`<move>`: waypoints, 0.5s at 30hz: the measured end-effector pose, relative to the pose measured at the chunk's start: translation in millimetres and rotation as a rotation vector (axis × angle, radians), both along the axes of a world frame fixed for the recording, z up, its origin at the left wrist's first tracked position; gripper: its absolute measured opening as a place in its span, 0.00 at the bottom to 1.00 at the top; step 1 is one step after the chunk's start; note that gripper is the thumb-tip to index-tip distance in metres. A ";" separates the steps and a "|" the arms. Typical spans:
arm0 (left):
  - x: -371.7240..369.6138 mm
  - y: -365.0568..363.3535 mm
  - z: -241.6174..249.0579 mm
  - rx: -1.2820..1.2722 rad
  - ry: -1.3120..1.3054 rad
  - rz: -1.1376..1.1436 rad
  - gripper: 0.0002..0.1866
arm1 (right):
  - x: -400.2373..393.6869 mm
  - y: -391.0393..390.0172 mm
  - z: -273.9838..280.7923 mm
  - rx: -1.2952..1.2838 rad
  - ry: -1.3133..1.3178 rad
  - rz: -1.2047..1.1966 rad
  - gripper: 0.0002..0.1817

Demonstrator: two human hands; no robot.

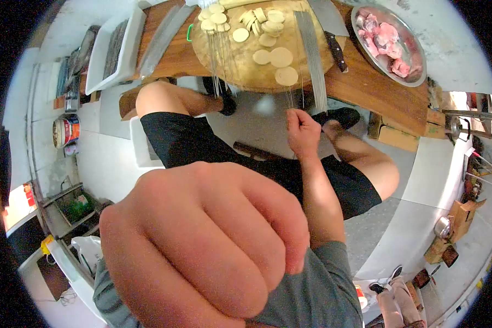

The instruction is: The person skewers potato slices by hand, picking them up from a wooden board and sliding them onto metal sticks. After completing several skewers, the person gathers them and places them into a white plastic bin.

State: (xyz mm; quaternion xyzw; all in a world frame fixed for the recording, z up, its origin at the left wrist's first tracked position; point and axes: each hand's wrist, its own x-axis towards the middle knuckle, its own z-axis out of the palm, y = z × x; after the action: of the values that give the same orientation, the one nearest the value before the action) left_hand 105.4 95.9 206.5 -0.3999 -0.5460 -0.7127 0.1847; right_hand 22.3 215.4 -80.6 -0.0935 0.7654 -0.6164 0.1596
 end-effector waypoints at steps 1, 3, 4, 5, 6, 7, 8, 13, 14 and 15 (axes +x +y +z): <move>1.2 1.9 1.1 0.006 -0.003 0.007 0.09 | 0.7 0.8 -2.4 0.024 0.014 -0.005 0.11; 0.8 0.9 3.5 0.013 0.021 -0.015 0.08 | -5.0 1.1 -4.5 0.021 0.025 -0.009 0.11; 1.6 0.2 4.8 0.017 0.029 -0.027 0.08 | -4.1 1.6 -4.4 -0.003 0.007 -0.004 0.11; 1.5 0.2 4.0 0.024 0.037 -0.039 0.08 | -2.6 1.8 -4.3 -0.027 -0.013 0.006 0.11; 1.8 0.2 4.1 0.028 0.048 -0.053 0.07 | -1.7 1.5 -4.0 -0.007 -0.007 0.002 0.11; 1.0 0.4 4.4 0.032 0.058 -0.066 0.07 | -2.2 0.1 -3.3 0.009 -0.001 0.001 0.11; 0.6 0.1 5.9 0.038 0.071 -0.084 0.06 | -3.0 0.7 -2.4 0.029 0.007 -0.006 0.11; -14.2 -40.2 11.5 0.174 0.261 -0.316 0.05 | 1.4 4.5 7.1 0.107 0.087 -0.023 0.11; -18.3 -49.7 16.5 0.231 0.321 -0.405 0.05 | 2.9 6.9 12.4 0.130 0.087 -0.017 0.10; -17.0 -56.7 23.4 0.263 0.361 -0.513 0.05 | 2.8 6.9 16.0 0.155 0.087 -0.008 0.10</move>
State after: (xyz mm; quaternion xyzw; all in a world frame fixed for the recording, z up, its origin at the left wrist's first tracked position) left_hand 88.4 39.1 229.9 -0.6168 -0.2895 -0.7179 0.1429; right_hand 25.1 222.3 -64.6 -0.1046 0.8172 -0.5515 0.1307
